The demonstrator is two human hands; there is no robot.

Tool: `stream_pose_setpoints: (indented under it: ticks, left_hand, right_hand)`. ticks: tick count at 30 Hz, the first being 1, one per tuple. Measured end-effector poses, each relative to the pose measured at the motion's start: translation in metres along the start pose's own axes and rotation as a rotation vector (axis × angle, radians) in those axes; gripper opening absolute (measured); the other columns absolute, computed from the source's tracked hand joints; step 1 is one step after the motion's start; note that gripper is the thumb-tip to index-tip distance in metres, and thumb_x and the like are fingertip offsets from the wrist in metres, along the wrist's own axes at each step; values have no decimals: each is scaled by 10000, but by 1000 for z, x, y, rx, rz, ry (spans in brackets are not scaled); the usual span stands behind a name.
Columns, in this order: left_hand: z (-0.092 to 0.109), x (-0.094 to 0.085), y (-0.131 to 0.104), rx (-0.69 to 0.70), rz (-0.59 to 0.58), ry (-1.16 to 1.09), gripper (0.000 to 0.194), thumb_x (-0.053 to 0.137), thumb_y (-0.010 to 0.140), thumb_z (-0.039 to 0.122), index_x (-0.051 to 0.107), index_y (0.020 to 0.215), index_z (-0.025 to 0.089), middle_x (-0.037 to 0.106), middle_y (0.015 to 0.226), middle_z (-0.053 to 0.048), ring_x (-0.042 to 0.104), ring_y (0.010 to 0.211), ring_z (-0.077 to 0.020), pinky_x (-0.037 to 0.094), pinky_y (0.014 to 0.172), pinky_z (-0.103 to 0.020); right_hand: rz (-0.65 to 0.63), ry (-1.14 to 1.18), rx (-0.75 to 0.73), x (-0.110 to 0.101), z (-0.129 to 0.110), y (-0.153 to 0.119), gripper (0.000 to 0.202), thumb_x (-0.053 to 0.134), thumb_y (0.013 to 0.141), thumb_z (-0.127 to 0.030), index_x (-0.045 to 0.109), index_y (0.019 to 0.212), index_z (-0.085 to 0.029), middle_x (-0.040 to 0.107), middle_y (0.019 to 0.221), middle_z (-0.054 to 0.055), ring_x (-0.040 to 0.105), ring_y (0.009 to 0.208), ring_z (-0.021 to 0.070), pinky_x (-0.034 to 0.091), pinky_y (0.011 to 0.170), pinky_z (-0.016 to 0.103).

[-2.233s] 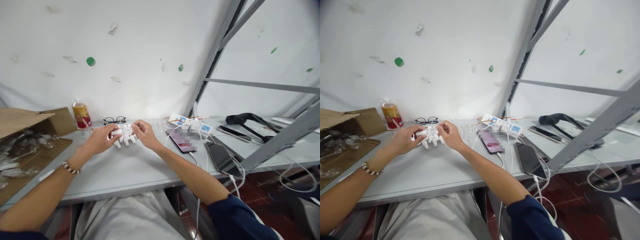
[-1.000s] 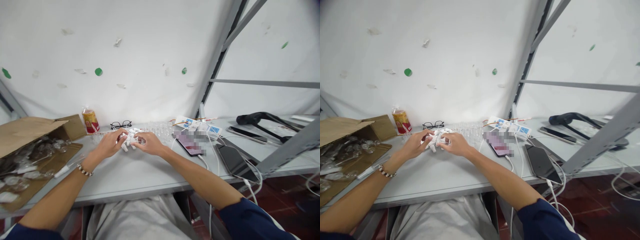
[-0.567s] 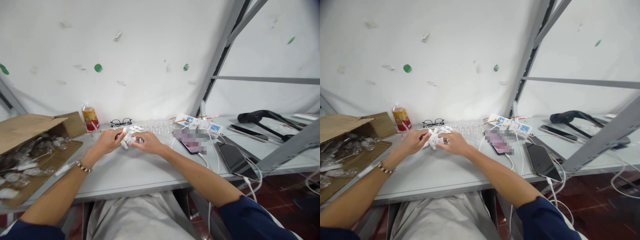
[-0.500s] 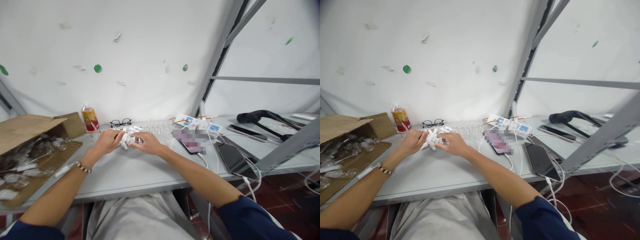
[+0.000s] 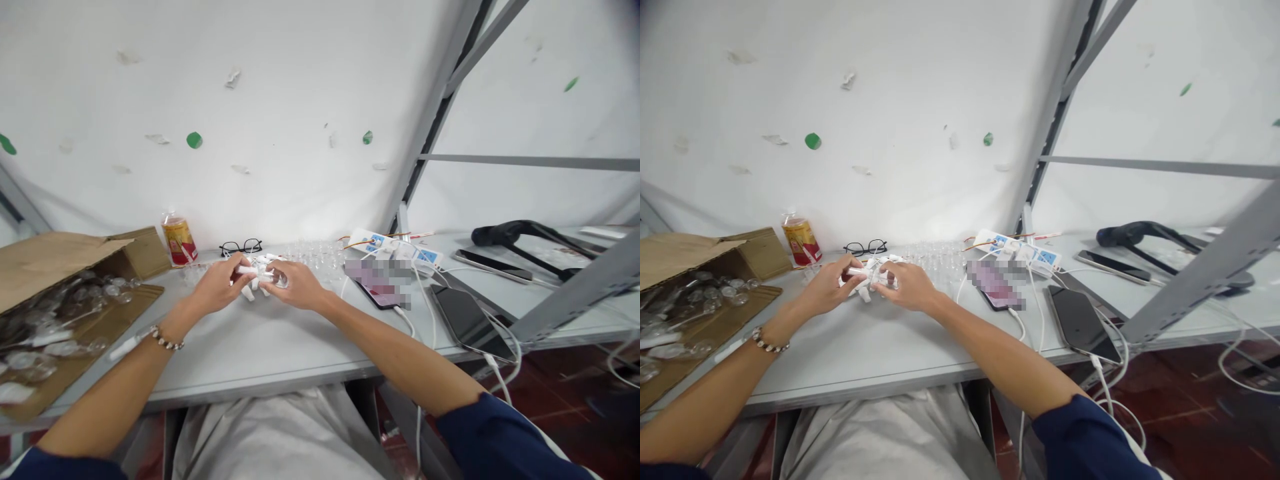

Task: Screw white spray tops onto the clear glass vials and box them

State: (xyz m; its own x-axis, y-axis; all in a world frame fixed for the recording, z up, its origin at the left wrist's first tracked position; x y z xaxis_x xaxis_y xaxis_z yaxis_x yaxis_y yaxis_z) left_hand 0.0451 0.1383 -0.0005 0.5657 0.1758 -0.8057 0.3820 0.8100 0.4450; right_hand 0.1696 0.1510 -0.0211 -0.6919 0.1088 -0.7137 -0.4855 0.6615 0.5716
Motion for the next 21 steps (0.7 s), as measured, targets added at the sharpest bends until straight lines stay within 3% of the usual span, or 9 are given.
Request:
stream_pose_setpoints:
  ticks: [4,8,14,21]
  left_hand:
    - [3,11,0,8,-71,45,328,448,900,481,543,775,193,533,563,32,453,524,-132,324,546,-251]
    - [7,20,-1,62,-107,82,451,361,931,500,477,632,183,480,544,21,398,523,-124,293,538,-252]
    - [11,26,-3,46,-125,15,364,331,957,455,524,800,190,544,623,19,460,559,-133,332,564,-249]
    - [15,30,-4,79,-162,-3,384,309,967,461,521,801,187,559,662,0,485,605,-152,351,591,-259]
  right_hand:
    - [-50,28,-90,7,-13,-3,207,616,838,-316,619,1011,-201,644,804,17,547,713,140,369,656,248]
    - [-67,48,-140,10,-21,-6,165,573,829,-224,628,982,-195,644,807,16,527,691,131,362,645,240]
    - [-96,75,-133,10,-21,-5,138,582,846,-311,636,881,-188,588,688,-10,463,609,110,322,598,227]
    - [-111,52,-122,11,-19,-4,243,534,902,-376,626,789,-181,584,669,-2,440,593,110,289,584,235]
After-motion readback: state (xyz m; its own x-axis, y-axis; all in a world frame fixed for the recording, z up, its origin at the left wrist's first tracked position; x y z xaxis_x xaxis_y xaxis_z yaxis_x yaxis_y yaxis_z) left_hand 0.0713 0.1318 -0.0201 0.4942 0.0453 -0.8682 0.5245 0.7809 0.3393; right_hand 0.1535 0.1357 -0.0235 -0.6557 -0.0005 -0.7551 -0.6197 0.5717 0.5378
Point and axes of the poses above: each hand's wrist, its own y-axis towards the middle knuckle, its own x-axis out of the palm, z = x × y, the point moved 10 cm from there along y, towards the middle knuckle
